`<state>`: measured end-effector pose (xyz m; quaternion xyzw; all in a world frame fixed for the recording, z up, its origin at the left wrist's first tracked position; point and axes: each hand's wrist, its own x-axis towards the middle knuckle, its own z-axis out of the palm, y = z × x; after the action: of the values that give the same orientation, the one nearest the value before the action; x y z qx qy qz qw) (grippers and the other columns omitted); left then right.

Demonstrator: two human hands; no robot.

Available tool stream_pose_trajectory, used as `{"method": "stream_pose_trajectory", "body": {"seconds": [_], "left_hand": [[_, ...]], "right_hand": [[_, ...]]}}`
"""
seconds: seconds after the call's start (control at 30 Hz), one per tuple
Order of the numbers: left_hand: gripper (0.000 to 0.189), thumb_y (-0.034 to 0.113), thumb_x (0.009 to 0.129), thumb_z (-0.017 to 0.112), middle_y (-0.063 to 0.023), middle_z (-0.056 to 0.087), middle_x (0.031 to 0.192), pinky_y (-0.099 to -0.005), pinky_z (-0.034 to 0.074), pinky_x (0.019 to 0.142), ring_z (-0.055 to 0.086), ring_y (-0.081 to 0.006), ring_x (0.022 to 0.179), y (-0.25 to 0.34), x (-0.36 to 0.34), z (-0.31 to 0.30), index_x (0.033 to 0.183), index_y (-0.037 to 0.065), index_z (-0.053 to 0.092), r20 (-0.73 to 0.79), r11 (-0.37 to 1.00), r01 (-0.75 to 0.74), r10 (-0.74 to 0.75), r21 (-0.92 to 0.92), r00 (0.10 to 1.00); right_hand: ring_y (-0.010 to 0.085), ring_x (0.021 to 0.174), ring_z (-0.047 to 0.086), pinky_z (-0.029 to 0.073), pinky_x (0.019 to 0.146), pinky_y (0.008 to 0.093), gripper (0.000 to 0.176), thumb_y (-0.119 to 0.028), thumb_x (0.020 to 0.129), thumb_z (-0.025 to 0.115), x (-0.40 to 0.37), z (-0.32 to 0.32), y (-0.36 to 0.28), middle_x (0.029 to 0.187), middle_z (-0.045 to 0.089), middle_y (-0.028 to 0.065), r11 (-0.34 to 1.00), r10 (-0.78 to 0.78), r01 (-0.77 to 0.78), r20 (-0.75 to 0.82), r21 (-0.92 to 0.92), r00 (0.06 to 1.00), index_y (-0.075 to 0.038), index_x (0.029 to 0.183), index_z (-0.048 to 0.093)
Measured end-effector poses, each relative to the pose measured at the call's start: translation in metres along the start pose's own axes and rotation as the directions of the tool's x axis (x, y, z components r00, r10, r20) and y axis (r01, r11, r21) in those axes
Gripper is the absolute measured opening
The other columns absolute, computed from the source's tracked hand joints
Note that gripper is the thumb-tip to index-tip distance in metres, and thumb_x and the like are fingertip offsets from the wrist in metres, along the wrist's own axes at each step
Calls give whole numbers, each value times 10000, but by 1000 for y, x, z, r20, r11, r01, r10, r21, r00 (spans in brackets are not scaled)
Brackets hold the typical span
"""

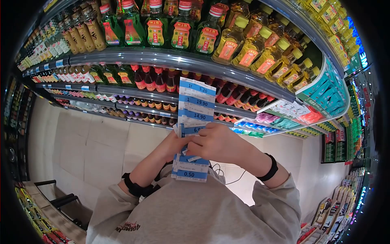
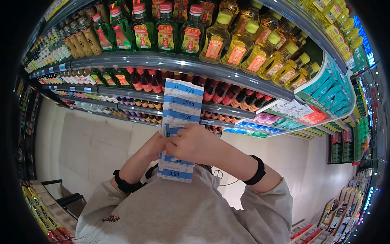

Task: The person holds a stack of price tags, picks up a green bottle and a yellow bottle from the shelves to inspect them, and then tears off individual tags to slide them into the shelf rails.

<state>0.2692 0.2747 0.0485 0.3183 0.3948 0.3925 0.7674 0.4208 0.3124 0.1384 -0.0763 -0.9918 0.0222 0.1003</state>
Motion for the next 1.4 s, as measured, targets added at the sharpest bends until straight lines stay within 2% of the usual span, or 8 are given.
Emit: {"method": "stream_pose_trajectory", "body": {"seconds": [0.23, 0.57, 0.87, 1.03, 1.13, 1.17, 1.33, 1.4], "left_hand": [[344, 26, 811, 505, -81, 554, 1051, -292, 486, 738, 561, -176, 916, 4, -4, -2, 1151, 18, 459, -156, 998, 39, -31, 50, 987], [325, 61, 841, 478, -80, 526, 1090, -302, 473, 773, 553, -177, 937, 0, -3, -3, 1164, 39, 448, -118, 990, -28, 12, -141, 993], [324, 62, 847, 471, -83, 527, 1087, -310, 478, 767, 550, -185, 949, 8, -7, 5, 1168, 37, 438, -144, 998, 25, -33, -56, 989], [343, 45, 811, 513, -56, 548, 1054, -277, 474, 745, 545, -154, 933, -8, 3, -2, 1149, 25, 458, -150, 995, -99, 92, -34, 984], [390, 52, 761, 566, -58, 553, 1009, -296, 491, 669, 563, -147, 883, -7, 2, -9, 1136, 46, 462, -164, 999, 1, -8, -47, 986], [374, 62, 781, 550, -77, 545, 1017, -333, 502, 669, 572, -188, 879, -21, 11, -19, 1138, 26, 446, -183, 985, -113, 89, -127, 979], [373, 79, 782, 552, -82, 544, 1022, -335, 494, 683, 567, -196, 883, -19, 56, 10, 1136, 20, 450, -130, 990, 120, -129, -76, 983], [373, 86, 783, 553, -84, 544, 1024, -336, 490, 688, 565, -199, 885, -22, 67, 21, 1135, 18, 452, -109, 978, 199, -204, -56, 973]], "right_hand": [[134, 530, 542, 418, 465, 248, 164, -207, 688, 640, -6, 3, 8, 584, 542, 1, 995, 34, -44, -109, -90, 993, -85, 677, 530], [165, 487, 561, 427, 451, 276, 139, -128, 646, 574, -13, 2, 10, 543, 502, 15, 969, 205, -212, -68, -129, 976, -68, 743, 495], [170, 517, 541, 422, 461, 280, 154, -179, 683, 626, -19, 2, 18, 573, 499, 19, 992, 104, -106, -38, -67, 994, -85, 757, 528], [147, 607, 545, 424, 521, 284, 229, -258, 681, 631, -10, -4, 6, 611, 502, -7, 992, 109, -116, -119, -54, 987, -104, 833, 555], [162, 602, 531, 411, 512, 293, 173, -261, 648, 589, -10, 24, 0, 645, 509, 7, 995, 2, -20, -167, -103, 986, -100, 668, 529], [171, 613, 537, 410, 513, 299, 190, -285, 640, 584, -11, 38, -2, 650, 516, 19, 996, 28, -47, -218, -82, 976, -100, 637, 541], [248, 605, 556, 431, 521, 336, 243, -280, 635, 632, -35, 28, -5, 632, 570, 97, 1000, -4, -5, -292, -28, 956, -41, 643, 592], [231, 635, 580, 456, 530, 337, 154, -217, 763, 597, -43, 39, -3, 727, 606, 69, 1000, 15, -14, -251, 6, 968, -80, 827, 625]]}}
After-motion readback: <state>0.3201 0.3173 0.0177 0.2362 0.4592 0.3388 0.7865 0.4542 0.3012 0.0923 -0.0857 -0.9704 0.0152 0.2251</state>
